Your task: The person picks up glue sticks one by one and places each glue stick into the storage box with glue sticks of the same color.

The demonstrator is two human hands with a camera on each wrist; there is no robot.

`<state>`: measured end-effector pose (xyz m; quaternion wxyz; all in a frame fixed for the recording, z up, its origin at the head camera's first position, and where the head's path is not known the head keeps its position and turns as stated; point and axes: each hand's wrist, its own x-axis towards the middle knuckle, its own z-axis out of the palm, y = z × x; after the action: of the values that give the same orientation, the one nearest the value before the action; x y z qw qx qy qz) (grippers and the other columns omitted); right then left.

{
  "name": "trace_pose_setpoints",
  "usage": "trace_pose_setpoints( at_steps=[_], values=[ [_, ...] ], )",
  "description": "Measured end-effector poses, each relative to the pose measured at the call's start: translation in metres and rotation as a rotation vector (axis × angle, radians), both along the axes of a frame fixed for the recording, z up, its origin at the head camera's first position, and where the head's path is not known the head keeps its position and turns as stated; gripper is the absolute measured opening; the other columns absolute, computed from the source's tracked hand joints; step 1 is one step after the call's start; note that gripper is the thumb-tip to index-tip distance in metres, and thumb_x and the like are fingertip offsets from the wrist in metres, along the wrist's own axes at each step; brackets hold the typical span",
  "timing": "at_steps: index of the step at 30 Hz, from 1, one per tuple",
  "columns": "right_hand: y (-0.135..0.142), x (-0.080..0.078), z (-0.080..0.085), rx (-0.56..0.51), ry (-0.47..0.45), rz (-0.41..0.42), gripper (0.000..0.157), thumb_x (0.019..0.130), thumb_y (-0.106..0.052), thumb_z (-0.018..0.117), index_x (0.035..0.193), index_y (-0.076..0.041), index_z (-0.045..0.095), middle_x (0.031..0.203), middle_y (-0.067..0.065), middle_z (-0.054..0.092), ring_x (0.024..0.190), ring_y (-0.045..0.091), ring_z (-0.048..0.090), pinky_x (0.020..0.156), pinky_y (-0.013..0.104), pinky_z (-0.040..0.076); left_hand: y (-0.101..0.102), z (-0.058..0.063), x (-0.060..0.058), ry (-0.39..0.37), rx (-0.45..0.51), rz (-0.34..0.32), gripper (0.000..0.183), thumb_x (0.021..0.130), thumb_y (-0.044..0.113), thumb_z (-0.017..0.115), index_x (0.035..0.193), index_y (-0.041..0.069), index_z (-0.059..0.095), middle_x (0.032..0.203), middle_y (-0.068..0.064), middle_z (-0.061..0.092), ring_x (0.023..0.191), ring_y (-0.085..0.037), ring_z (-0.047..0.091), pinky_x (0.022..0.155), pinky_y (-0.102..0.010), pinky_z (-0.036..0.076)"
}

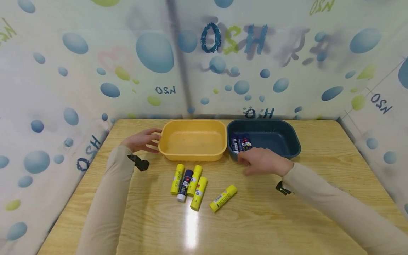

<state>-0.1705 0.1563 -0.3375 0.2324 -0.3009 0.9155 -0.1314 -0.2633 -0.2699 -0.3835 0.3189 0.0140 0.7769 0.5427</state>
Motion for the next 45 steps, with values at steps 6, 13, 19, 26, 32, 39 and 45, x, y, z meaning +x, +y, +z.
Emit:
trace_pose_setpoints(
  at_steps=[6,13,19,26,32,39,45],
  values=[
    [-0.011,0.009,-0.010,-0.011,-0.012,0.033,0.020,0.085,-0.016,0.073,0.101,-0.012,0.062,0.092,0.001,0.061,0.078,0.015,0.054,0.068,0.032,0.048,-0.002,-0.002,0.001,0.006,0.009,0.003,0.056,0.103,0.011,0.043,0.152,0.004,0.017,0.142,-0.029,0.029,0.125,-0.046,0.040,0.097,-0.054,0.042],
    [-0.021,0.018,-0.022,-0.041,-0.037,0.046,0.021,0.083,-0.014,0.073,0.100,-0.011,0.062,0.092,0.003,0.061,0.077,0.016,0.052,0.068,0.034,0.048,-0.002,-0.007,0.002,-0.003,0.038,0.020,0.058,0.102,0.008,0.042,0.153,0.006,0.015,0.147,-0.026,0.024,0.126,-0.046,0.039,0.099,-0.056,0.040],
    [-0.030,0.025,-0.031,-0.045,-0.048,0.072,0.022,0.081,-0.015,0.077,0.097,-0.012,0.061,0.090,0.000,0.060,0.076,0.015,0.052,0.067,0.033,0.046,0.000,-0.010,0.001,-0.008,0.072,0.030,0.059,0.102,0.008,0.042,0.154,0.007,0.013,0.149,-0.026,0.021,0.129,-0.046,0.036,0.101,-0.056,0.038],
    [-0.041,0.031,-0.037,-0.061,-0.036,0.160,0.027,0.079,-0.014,0.080,0.099,-0.014,0.062,0.094,-0.002,0.061,0.081,0.012,0.052,0.074,0.029,0.048,-0.001,-0.014,0.000,-0.012,0.090,0.056,0.059,0.103,0.010,0.042,0.154,0.008,0.013,0.151,-0.023,0.018,0.129,-0.045,0.035,0.102,-0.056,0.036],
    [-0.048,0.037,-0.043,-0.038,-0.016,0.198,0.037,0.075,-0.011,0.082,0.106,-0.017,0.063,0.100,-0.002,0.061,0.086,0.012,0.054,0.078,0.029,0.049,-0.002,-0.017,-0.002,-0.011,0.084,0.066,0.060,0.102,0.011,0.044,0.154,0.011,0.014,0.153,-0.020,0.017,0.129,-0.045,0.036,0.102,-0.055,0.037],
    [-0.058,0.044,-0.051,-0.001,0.032,0.265,0.039,0.075,-0.012,0.083,0.109,-0.020,0.065,0.100,-0.003,0.060,0.088,0.012,0.055,0.081,0.029,0.049,-0.003,-0.018,-0.003,-0.020,0.092,0.072,0.062,0.101,0.010,0.044,0.155,0.011,0.014,0.152,-0.021,0.017,0.130,-0.045,0.035,0.102,-0.055,0.036],
    [-0.063,0.050,-0.058,0.051,0.098,0.309,0.035,0.077,-0.015,0.082,0.106,-0.022,0.065,0.097,-0.005,0.059,0.086,0.012,0.054,0.080,0.037,0.046,-0.002,-0.017,-0.004,-0.014,0.105,0.057,0.061,0.101,0.010,0.045,0.154,0.009,0.015,0.147,-0.025,0.025,0.126,-0.044,0.040,0.101,-0.057,0.037]
  ],
)
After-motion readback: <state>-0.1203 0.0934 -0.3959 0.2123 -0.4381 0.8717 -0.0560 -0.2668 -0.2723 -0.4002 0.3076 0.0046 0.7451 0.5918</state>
